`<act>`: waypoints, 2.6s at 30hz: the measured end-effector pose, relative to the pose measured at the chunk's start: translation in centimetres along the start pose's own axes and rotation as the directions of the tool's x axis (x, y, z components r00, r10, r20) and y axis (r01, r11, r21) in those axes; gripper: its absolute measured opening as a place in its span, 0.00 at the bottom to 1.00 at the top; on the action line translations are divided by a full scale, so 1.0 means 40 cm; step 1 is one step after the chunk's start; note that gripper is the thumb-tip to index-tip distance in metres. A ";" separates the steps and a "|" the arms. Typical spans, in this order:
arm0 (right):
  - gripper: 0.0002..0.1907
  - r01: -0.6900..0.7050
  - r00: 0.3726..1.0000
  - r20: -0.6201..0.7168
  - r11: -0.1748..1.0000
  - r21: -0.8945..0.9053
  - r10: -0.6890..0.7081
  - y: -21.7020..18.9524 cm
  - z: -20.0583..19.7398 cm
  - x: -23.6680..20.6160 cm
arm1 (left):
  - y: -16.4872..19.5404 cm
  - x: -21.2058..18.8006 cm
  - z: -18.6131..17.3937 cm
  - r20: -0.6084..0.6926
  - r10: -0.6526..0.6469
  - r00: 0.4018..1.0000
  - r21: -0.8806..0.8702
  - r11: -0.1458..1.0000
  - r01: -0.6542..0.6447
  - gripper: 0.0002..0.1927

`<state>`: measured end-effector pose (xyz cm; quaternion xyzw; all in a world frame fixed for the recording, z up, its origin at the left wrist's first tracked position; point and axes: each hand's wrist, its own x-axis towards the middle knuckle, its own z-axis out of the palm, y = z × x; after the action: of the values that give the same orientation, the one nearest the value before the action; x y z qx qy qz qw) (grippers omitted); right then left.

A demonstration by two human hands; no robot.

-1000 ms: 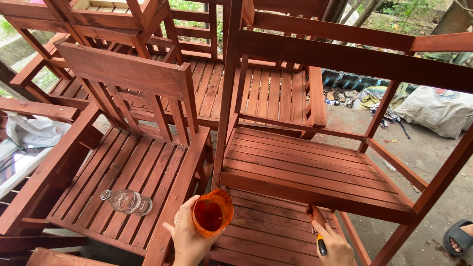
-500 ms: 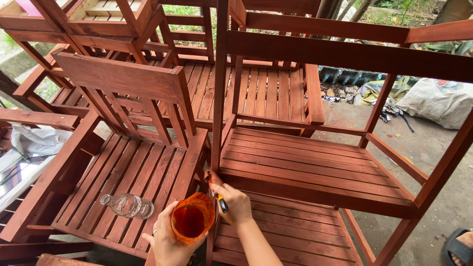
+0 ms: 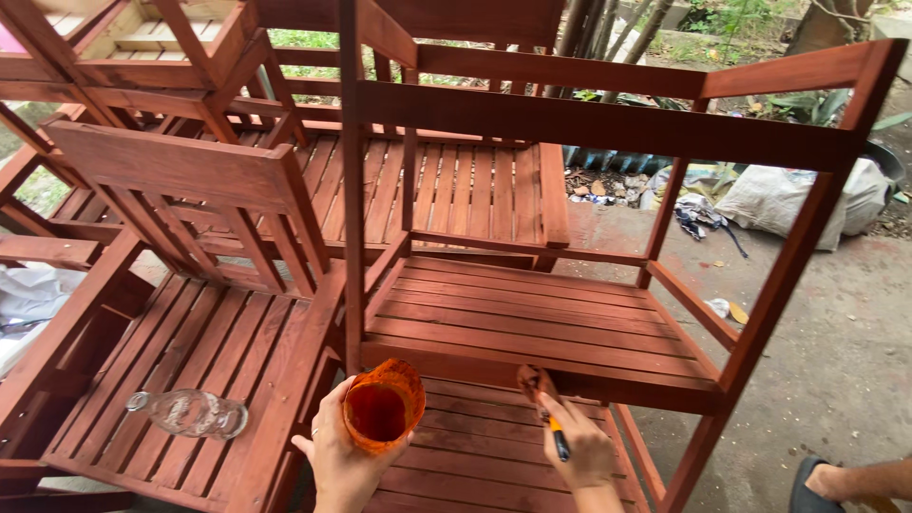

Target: The person applies reddish-brown stain to a wooden chair using a brush and a small container. They dip the brush into the container and coat the chair's slats and frame, then reposition the chair to reach additional surfaces.

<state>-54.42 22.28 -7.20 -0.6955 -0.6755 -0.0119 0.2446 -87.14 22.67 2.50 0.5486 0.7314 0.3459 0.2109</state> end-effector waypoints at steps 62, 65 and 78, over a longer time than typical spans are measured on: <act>0.18 -0.261 0.964 0.039 0.914 0.310 0.262 -0.733 0.237 0.090 | -0.298 0.023 -0.228 -0.217 -0.234 0.948 0.047 0.967 0.250 0.65; 0.18 -0.119 0.992 0.017 0.884 0.453 0.125 -0.833 0.283 0.099 | -0.368 0.066 -0.290 -0.287 -0.176 0.942 0.024 0.981 0.191 0.60; 0.12 0.585 0.713 -0.401 0.804 -0.111 -0.575 -0.758 0.155 0.670 | -0.345 0.243 -0.358 -0.174 -0.140 0.975 0.029 0.989 0.147 0.58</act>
<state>-82.71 48.52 6.49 -0.4267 -0.7911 -0.2275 0.3747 -109.05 25.77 2.63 0.4669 0.7915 0.3604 0.1601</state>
